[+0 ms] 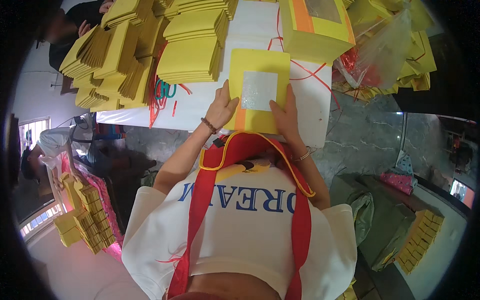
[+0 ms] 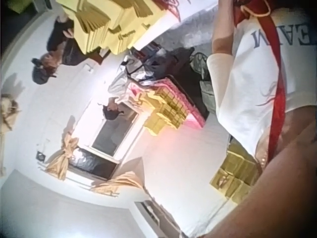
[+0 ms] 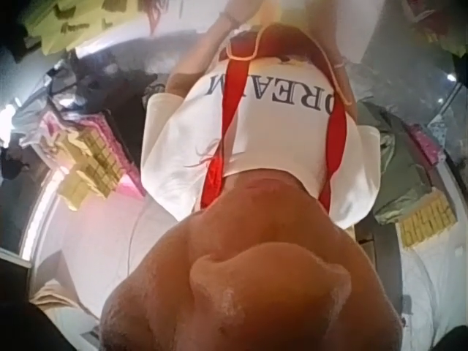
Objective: Folding and stacking yellow sheets of paper with a silver foil center.
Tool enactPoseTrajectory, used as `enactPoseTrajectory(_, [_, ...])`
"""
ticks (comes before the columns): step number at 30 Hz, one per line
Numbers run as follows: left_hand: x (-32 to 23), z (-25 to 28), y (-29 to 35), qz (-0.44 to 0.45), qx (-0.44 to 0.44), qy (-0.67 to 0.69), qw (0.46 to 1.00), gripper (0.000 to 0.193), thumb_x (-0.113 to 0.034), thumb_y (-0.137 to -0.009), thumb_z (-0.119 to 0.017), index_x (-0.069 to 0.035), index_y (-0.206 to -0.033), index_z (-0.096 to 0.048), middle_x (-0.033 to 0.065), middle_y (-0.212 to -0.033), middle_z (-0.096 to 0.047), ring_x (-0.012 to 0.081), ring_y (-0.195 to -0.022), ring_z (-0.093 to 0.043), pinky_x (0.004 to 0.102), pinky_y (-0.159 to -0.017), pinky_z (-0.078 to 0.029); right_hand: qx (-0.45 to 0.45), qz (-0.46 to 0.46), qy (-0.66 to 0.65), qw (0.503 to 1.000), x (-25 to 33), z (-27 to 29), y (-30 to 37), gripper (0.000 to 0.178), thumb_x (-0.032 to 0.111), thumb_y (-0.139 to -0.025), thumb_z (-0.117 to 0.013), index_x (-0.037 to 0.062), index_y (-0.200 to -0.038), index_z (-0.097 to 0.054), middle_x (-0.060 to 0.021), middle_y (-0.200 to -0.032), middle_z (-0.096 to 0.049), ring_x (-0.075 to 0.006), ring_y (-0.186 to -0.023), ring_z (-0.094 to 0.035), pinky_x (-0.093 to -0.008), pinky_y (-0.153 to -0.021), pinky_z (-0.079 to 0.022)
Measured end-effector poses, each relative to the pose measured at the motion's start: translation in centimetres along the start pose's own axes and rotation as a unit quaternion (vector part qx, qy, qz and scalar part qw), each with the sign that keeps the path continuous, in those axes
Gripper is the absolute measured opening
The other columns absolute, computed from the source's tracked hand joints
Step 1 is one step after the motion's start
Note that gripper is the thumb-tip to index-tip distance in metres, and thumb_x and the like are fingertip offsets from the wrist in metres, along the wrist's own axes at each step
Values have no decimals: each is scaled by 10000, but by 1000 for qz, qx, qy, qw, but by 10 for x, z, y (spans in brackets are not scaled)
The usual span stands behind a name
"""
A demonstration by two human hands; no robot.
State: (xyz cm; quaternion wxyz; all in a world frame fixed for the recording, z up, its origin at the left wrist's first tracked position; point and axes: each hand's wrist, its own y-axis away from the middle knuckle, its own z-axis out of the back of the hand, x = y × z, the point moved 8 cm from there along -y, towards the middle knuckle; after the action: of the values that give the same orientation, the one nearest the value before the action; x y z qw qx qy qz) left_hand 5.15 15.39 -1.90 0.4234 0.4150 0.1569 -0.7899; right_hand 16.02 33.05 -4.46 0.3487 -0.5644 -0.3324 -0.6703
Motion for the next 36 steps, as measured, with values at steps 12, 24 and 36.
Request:
enactPoseTrajectory(12, [-2, 10, 3, -32, -1, -61, 998, 670, -337, -837, -536, -30, -1352, -236, 242, -1102, -512, 403, -892, -571, 455, -761, -468, -23, -46, -103, 993, 10, 25, 16, 596, 80, -882, -499, 6, -1396, -206, -176, -1405, -296, -259, -1265, -349, -333, -1027, -300])
enactPoseTrajectory(24, [5, 27, 37, -26, -53, 103, 993, 552, -196, -822, -603, 7, -1288, -389, 215, -1122, -530, 334, -990, -528, 372, -866, -428, -64, -93, -162, 980, -7, 36, 42, 523, 176, -926, -471, -3, -1376, -274, -165, -1384, -344, -238, -1265, -354, -321, -1034, -296])
enactPoseTrajectory(36, [-35, 2, 64, -241, -64, -129, 960, 657, -239, -671, -752, -89, -1243, -466, 235, -1264, -398, 373, -1120, -420, 423, -922, -376, -27, -93, -148, 984, -5, 20, 52, 505, 124, -913, -462, -32, -1361, -288, -161, -1369, -371, -225, -1256, -367, -316, -1037, -290])
